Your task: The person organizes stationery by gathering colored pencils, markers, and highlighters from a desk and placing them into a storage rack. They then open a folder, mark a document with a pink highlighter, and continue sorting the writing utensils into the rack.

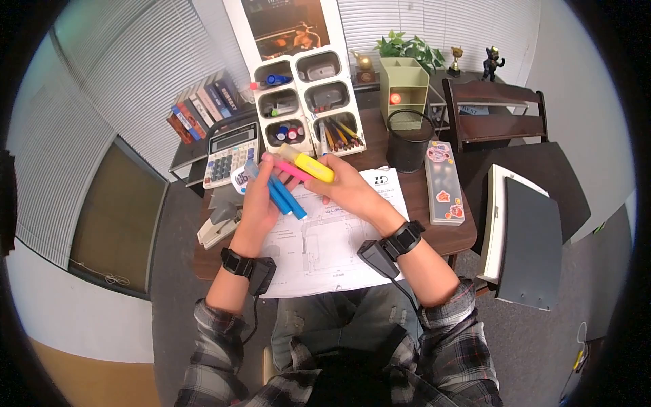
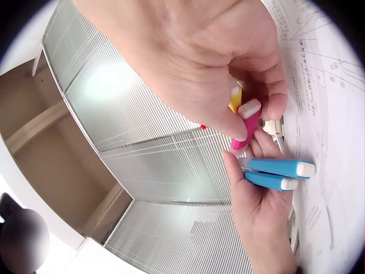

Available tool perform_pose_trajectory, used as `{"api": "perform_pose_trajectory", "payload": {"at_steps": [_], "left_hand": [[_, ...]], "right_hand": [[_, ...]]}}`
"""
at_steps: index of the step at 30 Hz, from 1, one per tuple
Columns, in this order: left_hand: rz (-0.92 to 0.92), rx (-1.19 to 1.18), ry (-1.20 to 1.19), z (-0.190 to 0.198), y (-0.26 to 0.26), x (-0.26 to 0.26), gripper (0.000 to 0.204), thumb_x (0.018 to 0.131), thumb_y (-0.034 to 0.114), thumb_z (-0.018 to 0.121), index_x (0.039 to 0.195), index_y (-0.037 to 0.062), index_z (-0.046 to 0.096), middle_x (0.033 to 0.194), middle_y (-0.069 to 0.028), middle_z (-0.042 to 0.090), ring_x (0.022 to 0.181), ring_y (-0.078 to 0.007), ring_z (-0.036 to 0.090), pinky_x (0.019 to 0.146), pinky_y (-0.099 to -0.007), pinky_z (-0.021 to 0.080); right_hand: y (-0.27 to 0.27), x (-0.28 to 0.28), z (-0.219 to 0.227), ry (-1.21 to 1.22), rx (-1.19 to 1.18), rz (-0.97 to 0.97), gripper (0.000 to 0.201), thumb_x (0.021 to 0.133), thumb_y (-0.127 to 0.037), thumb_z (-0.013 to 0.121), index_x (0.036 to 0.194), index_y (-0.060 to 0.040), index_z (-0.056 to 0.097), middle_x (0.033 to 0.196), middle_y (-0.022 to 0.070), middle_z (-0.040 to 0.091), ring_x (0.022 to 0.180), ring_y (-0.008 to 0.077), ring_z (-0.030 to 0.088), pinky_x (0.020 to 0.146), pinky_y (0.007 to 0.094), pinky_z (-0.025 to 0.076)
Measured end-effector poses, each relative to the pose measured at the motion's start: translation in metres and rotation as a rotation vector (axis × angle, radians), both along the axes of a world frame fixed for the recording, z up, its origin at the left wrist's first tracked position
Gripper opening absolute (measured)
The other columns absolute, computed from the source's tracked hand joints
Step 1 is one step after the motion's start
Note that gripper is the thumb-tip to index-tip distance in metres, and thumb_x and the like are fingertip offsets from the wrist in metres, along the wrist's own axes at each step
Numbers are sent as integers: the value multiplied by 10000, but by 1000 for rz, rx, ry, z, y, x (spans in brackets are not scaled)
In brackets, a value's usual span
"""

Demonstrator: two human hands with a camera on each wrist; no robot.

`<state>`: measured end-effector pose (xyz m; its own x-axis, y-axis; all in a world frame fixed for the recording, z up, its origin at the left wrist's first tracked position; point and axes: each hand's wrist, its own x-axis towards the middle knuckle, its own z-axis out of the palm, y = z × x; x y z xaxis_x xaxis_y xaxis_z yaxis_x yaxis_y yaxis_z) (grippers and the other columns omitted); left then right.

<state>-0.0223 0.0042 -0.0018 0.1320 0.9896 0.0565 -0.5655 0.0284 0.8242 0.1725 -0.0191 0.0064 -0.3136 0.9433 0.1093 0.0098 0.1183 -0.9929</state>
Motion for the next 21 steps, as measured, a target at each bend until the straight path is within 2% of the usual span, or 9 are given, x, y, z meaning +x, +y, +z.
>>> {"api": "perform_pose_trajectory", "payload": {"at_steps": [5, 7, 8, 10, 14, 21], "left_hand": [[46, -20, 32, 3, -3, 1, 385, 966, 341, 653, 1213, 57, 567, 1107, -51, 615, 1072, -178, 613, 855, -332, 557], [61, -17, 75, 3, -3, 0, 402, 961, 332, 660, 1257, 74, 574, 1090, -27, 615, 1008, -141, 594, 756, -285, 536], [61, -17, 75, 3, -2, -1, 402, 961, 332, 660, 1257, 74, 574, 1090, -27, 615, 1008, -141, 594, 756, -285, 536], [49, -12, 90, 3, -2, -2, 407, 955, 288, 661, 1279, 58, 574, 1057, -18, 613, 940, -113, 566, 675, -268, 497], [75, -16, 66, 4, -3, -1, 356, 945, 232, 651, 1240, 43, 587, 1004, -16, 613, 899, -107, 561, 645, -265, 483], [57, 12, 30, 2, -1, -4, 314, 932, 177, 602, 1209, 30, 585, 947, -24, 610, 773, -94, 558, 626, -256, 477]], "right_hand": [[-2, -1, 4, 23, 13, -49, 349, 893, -174, 739, 1127, -9, 538, 865, 30, 579, 730, 94, 568, 629, 250, 492], [0, 0, 3, 25, 8, -56, 337, 898, -167, 731, 1127, -9, 541, 863, 32, 585, 728, 94, 572, 628, 249, 495], [1, 1, 2, 26, 2, -63, 325, 902, -159, 724, 1127, -10, 544, 861, 35, 591, 726, 94, 575, 626, 249, 497], [2, 1, 2, 90, 0, -47, 304, 912, -146, 707, 1129, -8, 545, 868, 40, 602, 734, 96, 584, 628, 250, 503], [0, 1, 8, 203, -42, -47, 259, 941, -111, 656, 1143, 1, 541, 895, 53, 630, 775, 104, 609, 635, 255, 521], [0, 0, 5, 182, 33, -69, 278, 964, -123, 623, 1196, -4, 528, 904, 45, 645, 840, 100, 624, 691, 240, 516]]}}
